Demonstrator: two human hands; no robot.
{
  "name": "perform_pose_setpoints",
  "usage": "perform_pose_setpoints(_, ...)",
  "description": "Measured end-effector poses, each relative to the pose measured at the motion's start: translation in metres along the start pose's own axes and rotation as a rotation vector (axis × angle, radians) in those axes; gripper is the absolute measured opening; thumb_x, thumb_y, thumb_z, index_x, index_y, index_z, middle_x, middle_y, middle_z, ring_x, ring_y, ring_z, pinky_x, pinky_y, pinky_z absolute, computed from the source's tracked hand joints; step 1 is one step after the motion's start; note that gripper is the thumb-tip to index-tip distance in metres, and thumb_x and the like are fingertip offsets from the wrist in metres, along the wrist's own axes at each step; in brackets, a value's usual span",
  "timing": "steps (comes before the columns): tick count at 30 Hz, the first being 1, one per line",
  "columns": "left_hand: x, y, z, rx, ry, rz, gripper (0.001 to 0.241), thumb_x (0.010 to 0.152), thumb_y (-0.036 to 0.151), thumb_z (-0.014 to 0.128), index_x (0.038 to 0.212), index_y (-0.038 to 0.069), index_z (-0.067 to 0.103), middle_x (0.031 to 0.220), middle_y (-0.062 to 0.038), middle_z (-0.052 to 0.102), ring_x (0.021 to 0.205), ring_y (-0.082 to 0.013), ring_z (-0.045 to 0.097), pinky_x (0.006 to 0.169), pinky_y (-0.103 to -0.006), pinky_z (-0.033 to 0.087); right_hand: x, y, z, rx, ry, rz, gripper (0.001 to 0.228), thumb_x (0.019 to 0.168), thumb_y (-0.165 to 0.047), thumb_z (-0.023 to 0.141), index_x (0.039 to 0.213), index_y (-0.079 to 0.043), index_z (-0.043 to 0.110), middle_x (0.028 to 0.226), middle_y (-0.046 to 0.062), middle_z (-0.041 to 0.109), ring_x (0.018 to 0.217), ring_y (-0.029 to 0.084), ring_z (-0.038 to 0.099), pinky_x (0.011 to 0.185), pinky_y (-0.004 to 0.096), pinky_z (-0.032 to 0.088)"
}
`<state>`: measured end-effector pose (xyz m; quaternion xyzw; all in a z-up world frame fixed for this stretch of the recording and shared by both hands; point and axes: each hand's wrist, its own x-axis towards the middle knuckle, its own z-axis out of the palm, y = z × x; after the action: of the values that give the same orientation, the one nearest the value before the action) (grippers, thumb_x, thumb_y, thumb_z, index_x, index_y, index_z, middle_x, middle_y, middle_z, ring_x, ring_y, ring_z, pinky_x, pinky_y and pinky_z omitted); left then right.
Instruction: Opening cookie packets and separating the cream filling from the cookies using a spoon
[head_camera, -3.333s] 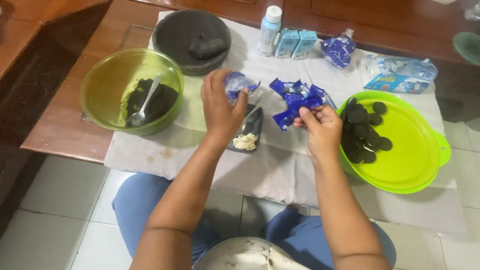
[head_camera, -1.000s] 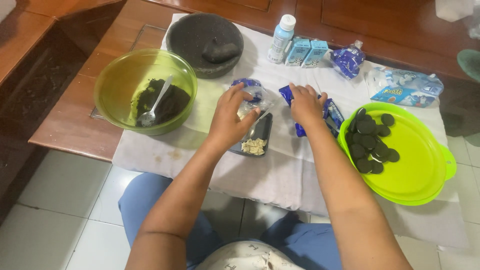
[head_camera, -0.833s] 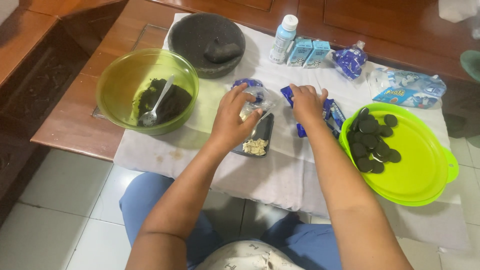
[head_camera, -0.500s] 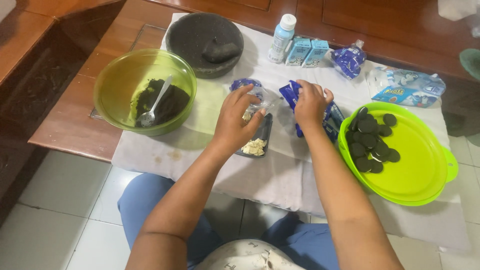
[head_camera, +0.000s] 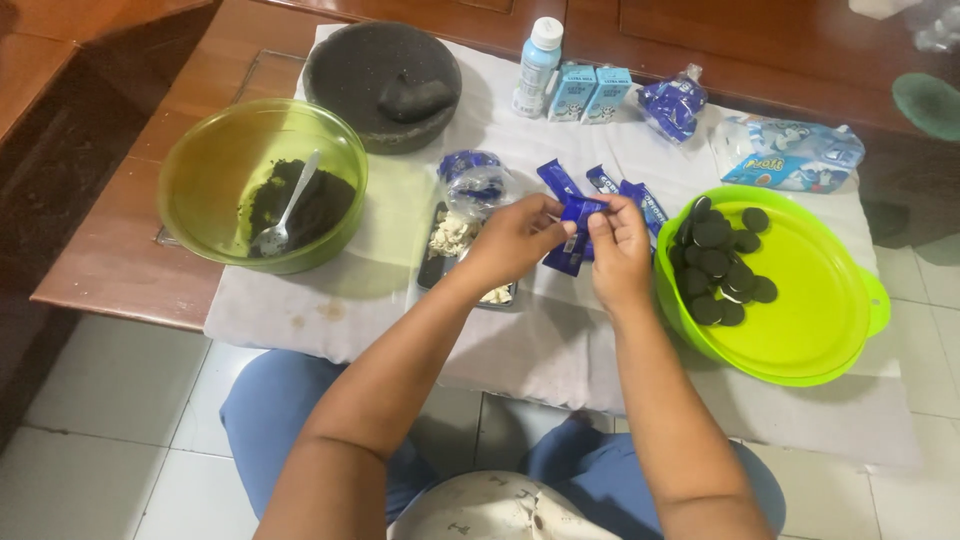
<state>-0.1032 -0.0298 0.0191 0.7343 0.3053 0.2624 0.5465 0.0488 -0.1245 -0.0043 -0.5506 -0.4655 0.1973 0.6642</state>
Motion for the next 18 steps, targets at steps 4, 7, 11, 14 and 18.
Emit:
perform_pose_setpoints(4,-0.011,-0.003,0.002,-0.029,0.03,-0.018,0.015,0.09,0.03,0.075,0.1,0.019,0.073,0.076,-0.001,0.076,0.069,-0.0177,0.074,0.067,-0.034,0.057,-0.009,-0.002,-0.006,-0.071,-0.021,-0.037,0.026,0.107,-0.015,0.061,0.13,-0.004,0.062,0.084,0.002,0.062,0.076,0.005,0.053,0.074,0.019,0.043)
perform_pose_setpoints(7,-0.025,0.011,-0.004,0.129,-0.059,0.032,0.013,0.09,0.027,0.073,0.1,0.018,0.071,0.079,-0.004,0.076,0.075,-0.0262,0.076,0.068,-0.0376,0.057,-0.014,-0.013,-0.011,-0.309,0.052,-0.07,0.015,0.108,-0.018,0.063,0.105,-0.009,0.074,0.084,0.007,0.07,0.078,0.014,0.061,0.077,0.03,0.05)
perform_pose_setpoints(11,-0.031,0.017,-0.006,-0.04,-0.091,0.098,0.025,0.09,0.021,0.076,0.112,0.014,0.067,0.092,-0.012,0.076,0.083,-0.0266,0.077,0.072,-0.0385,0.06,-0.016,-0.024,-0.01,-0.398,0.018,-0.052,0.018,0.106,-0.022,0.069,0.092,-0.013,0.075,0.069,0.002,0.067,0.067,0.011,0.055,0.066,0.028,0.048)
perform_pose_setpoints(14,-0.025,0.014,-0.005,-0.042,-0.054,0.147,0.018,0.094,0.02,0.072,0.111,0.014,0.07,0.085,-0.01,0.074,0.076,-0.0227,0.074,0.068,-0.0359,0.058,-0.018,-0.03,-0.009,-0.405,-0.013,-0.062,0.013,0.103,-0.023,0.074,0.094,-0.014,0.077,0.069,0.002,0.07,0.065,0.01,0.059,0.064,0.027,0.05)
perform_pose_setpoints(18,-0.026,0.021,-0.007,0.066,0.03,0.276,0.009,0.093,0.011,0.07,0.101,0.014,0.072,0.076,-0.008,0.073,0.076,-0.0267,0.075,0.07,-0.0378,0.058,-0.018,-0.05,-0.009,-0.467,-0.085,-0.199,0.011,0.101,-0.019,0.074,0.098,-0.009,0.076,0.072,0.007,0.072,0.068,0.023,0.069,0.068,0.034,0.055)
